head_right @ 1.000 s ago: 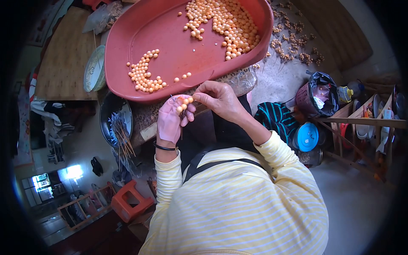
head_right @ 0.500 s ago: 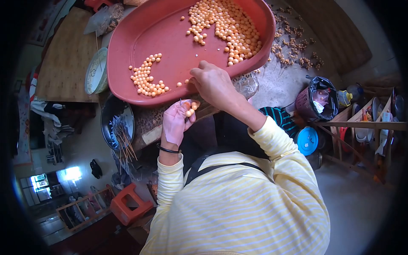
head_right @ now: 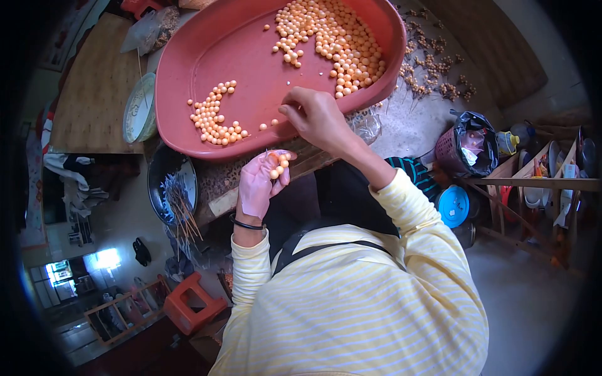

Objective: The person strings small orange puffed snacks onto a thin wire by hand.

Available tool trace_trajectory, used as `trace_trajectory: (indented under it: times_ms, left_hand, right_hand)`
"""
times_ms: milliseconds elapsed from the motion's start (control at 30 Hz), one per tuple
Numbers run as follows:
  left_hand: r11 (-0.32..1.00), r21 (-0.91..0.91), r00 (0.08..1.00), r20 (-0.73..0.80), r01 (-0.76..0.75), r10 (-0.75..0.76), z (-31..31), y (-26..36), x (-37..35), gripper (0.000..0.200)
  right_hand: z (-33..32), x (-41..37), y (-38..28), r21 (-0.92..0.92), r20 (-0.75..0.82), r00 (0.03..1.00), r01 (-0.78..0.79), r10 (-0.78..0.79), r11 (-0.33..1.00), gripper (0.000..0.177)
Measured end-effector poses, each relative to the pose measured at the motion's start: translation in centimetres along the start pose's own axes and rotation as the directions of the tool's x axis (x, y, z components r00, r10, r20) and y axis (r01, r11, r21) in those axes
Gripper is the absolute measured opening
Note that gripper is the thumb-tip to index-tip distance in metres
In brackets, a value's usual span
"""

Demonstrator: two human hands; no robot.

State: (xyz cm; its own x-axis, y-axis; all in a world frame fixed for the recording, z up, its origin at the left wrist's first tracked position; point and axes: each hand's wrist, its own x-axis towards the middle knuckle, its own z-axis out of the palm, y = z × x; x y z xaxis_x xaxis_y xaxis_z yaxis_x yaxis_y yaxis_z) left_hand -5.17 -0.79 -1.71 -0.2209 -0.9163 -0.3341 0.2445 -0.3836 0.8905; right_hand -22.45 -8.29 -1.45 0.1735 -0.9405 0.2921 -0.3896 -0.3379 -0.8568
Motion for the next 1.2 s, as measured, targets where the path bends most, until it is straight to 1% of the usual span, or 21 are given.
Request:
trace_trajectory:
  times_ms: [33, 67, 100, 133, 167, 200, 233, 367, 400, 533, 700, 867, 1067, 1200]
  left_hand:
    - [1.0, 0.005, 1.0, 0.007, 0.013, -0.013, 0.0, 0.1, -0.1, 0.027]
    - [1.0, 0.006, 1.0, 0.009, 0.014, -0.014, 0.0, 0.2, -0.1, 0.027]
    - [1.0, 0.015, 1.0, 0.024, 0.015, -0.015, -0.1, 0.3, -0.1, 0.028]
    - [1.0, 0.024, 0.999, 0.039, 0.014, -0.015, -0.1, 0.4, -0.1, 0.028]
    - [0.999, 0.033, 0.998, 0.053, 0.016, -0.017, -0.1, 0.5, -0.1, 0.028]
    - [0.999, 0.043, 0.998, 0.066, 0.016, -0.019, -0.1, 0.5, -0.1, 0.029]
    - [0.999, 0.044, 0.998, 0.067, 0.018, -0.021, 0.0, 0.5, -0.1, 0.029]
    - [0.999, 0.042, 0.999, 0.041, 0.001, -0.003, 0.5, 0.6, -0.1, 0.027]
    - [0.999, 0.045, 0.999, 0.041, 0.003, -0.005, 0.5, 0.6, 0.0, 0.027]
    - [0.993, 0.098, 0.997, 0.053, 0.058, -0.064, 0.1, 0.3, 0.3, 0.026]
    - [0.99, 0.129, 0.994, 0.088, 0.057, -0.068, -0.3, 0.1, 0.5, 0.025]
    - [0.985, 0.16, 0.996, 0.055, 0.066, -0.075, -0.1, 0.2, 0.5, 0.024]
    - [0.984, 0.176, 0.997, 0.068, 0.035, -0.048, -0.4, -0.1, 0.5, 0.024]
    - [0.978, 0.206, 0.996, 0.071, 0.041, -0.056, 0.0, 0.5, 0.4, 0.025]
  right_hand:
    - [-0.4, -0.3, -0.1, 0.184, -0.015, 0.998, -0.061, 0.064, 0.981, 0.01]
    - [-0.6, -0.7, -0.2, 0.183, -0.017, 0.998, -0.062, 0.066, 0.981, 0.01]
    - [-0.9, -1.1, -0.4, 0.352, 0.03, 0.991, -0.132, 0.13, 0.927, 0.011]
    - [-1.0, -1.5, -0.5, 0.506, 0.086, 0.979, -0.201, 0.182, 0.839, 0.012]
    - [-1.2, -1.8, -0.7, 0.64, 0.152, 0.963, -0.268, 0.224, 0.72, 0.012]
    - [-1.2, -2.1, -0.7, 0.75, 0.223, 0.942, -0.33, 0.251, 0.573, 0.013]
    - [-1.3, -2.3, -0.6, 0.751, 0.222, 0.942, -0.33, 0.252, 0.572, 0.013]
    - [-1.1, -3.0, -0.2, 0.855, 0.334, 0.904, -0.41, 0.267, 0.317, 0.014]
    - [-1.0, -3.1, -0.1, 0.857, 0.333, 0.904, -0.409, 0.267, 0.314, 0.014]
    - [-0.6, -3.7, 0.3, 0.869, 0.394, 0.881, -0.45, 0.264, 0.206, 0.015]
    - [0.0, -4.2, 1.4, 0.882, 0.414, 0.881, -0.45, 0.229, 0.138, 0.017]
    - [0.1, -4.0, 1.4, 0.875, 0.436, 0.874, -0.467, 0.212, 0.124, 0.016]
    - [-0.1, -4.2, 0.9, 0.869, 0.431, 0.871, -0.471, 0.235, 0.15, 0.018]
    - [-0.1, -4.3, 0.8, 0.876, 0.427, 0.871, -0.465, 0.245, 0.128, 0.021]
